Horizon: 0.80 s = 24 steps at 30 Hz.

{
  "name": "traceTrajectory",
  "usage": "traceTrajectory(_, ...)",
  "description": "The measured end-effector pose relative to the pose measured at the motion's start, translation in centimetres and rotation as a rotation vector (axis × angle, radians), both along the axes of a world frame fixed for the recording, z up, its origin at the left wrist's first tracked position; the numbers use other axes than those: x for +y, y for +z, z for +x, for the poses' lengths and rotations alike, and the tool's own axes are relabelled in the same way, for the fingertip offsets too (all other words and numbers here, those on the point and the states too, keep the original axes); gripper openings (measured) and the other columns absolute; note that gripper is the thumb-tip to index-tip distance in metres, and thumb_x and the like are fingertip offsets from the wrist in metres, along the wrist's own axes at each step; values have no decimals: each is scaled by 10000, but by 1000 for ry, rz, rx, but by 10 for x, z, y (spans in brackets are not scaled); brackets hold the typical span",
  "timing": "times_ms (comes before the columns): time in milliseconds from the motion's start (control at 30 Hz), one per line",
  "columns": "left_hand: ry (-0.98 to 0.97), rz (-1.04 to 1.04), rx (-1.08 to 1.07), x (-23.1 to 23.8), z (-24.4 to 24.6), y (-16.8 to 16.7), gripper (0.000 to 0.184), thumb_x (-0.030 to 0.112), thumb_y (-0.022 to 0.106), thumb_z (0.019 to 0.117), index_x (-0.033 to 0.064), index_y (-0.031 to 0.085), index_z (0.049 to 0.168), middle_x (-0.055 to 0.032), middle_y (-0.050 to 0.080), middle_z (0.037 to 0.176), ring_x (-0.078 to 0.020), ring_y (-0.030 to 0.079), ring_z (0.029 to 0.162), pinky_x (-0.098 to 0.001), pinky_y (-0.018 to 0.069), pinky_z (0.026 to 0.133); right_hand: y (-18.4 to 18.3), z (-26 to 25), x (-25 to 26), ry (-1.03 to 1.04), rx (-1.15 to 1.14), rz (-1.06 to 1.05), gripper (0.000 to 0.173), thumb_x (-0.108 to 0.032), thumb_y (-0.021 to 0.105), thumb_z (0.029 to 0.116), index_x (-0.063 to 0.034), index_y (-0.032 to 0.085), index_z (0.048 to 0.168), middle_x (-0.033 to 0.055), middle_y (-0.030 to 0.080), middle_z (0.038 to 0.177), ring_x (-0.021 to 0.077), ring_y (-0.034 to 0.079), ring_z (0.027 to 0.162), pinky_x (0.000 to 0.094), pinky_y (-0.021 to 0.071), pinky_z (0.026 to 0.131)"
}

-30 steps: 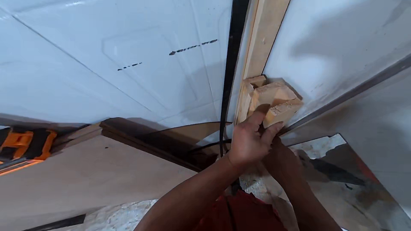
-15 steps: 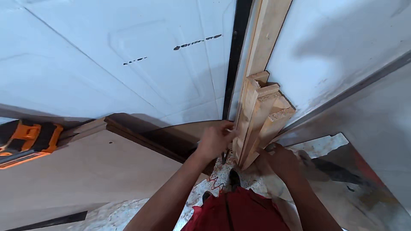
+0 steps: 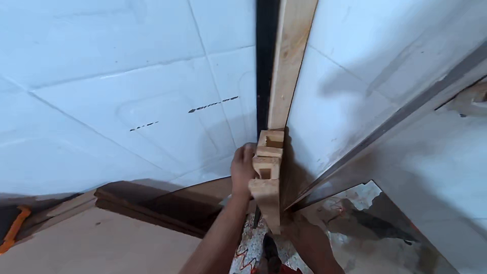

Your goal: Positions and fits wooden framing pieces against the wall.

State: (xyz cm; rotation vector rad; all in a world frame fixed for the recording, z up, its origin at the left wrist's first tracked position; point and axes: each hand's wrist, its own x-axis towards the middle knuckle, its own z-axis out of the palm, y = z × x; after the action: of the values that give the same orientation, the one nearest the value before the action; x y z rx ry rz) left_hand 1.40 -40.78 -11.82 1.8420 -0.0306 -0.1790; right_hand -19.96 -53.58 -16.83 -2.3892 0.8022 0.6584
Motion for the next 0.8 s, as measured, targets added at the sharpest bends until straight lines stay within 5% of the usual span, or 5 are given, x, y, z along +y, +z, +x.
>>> traceTrajectory(100, 178, -395, 89, -10, -46, -4, 578, 538, 300, 1099, 116, 600, 1356, -63, 712, 1141, -158, 696, 1024, -410, 594, 882, 1, 13, 4, -8, -72, 11, 993, -873, 512, 820, -113, 555, 1458, 160, 736, 1154, 365, 707, 1075, 598, 552, 916)
traceTrajectory(233, 135, -240, -21, -31, -56, -13, 539, 426, 337, 1111, 75, 387, 1517, -140, 648, 1256, -202, 659, 1120, -446, 541, 997, 15, 23, 4, -20, -124, -27, 1037, -856, 582, 785, -75, 505, 1463, 161, 725, 1152, 361, 710, 1058, 585, 562, 887)
traceTrajectory(367, -155, -40, -147, -16, -43, -23, 568, 477, 624, 976, 117, 569, 1412, -73, 651, 1316, -188, 671, 1148, -445, 591, 962, -12, 19, -13, -70, -481, -14, 994, -763, 658, 811, -67, 487, 1499, 118, 648, 1363, 260, 664, 1192, 500, 551, 1006)
traceTrajectory(633, -413, 95, -78, -11, -10, 4, 650, 536, 664, 964, 143, 541, 1467, -95, 633, 1358, -202, 692, 1116, -453, 597, 964, -23, 33, -10, -183, -581, 49, 1094, -753, 697, 782, -43, 391, 1557, 139, 609, 1414, 248, 613, 1282, 472, 510, 1077)
traceTrajectory(800, -424, 95, -236, -10, -10, 9, 806, 524, 728, 916, 295, 368, 1601, -95, 544, 1444, -214, 646, 1186, -466, 583, 973, -6, 31, 3, -242, -466, -81, 1043, -705, 710, 769, -64, 421, 1539, 98, 719, 1231, 257, 716, 1088, 506, 583, 913)
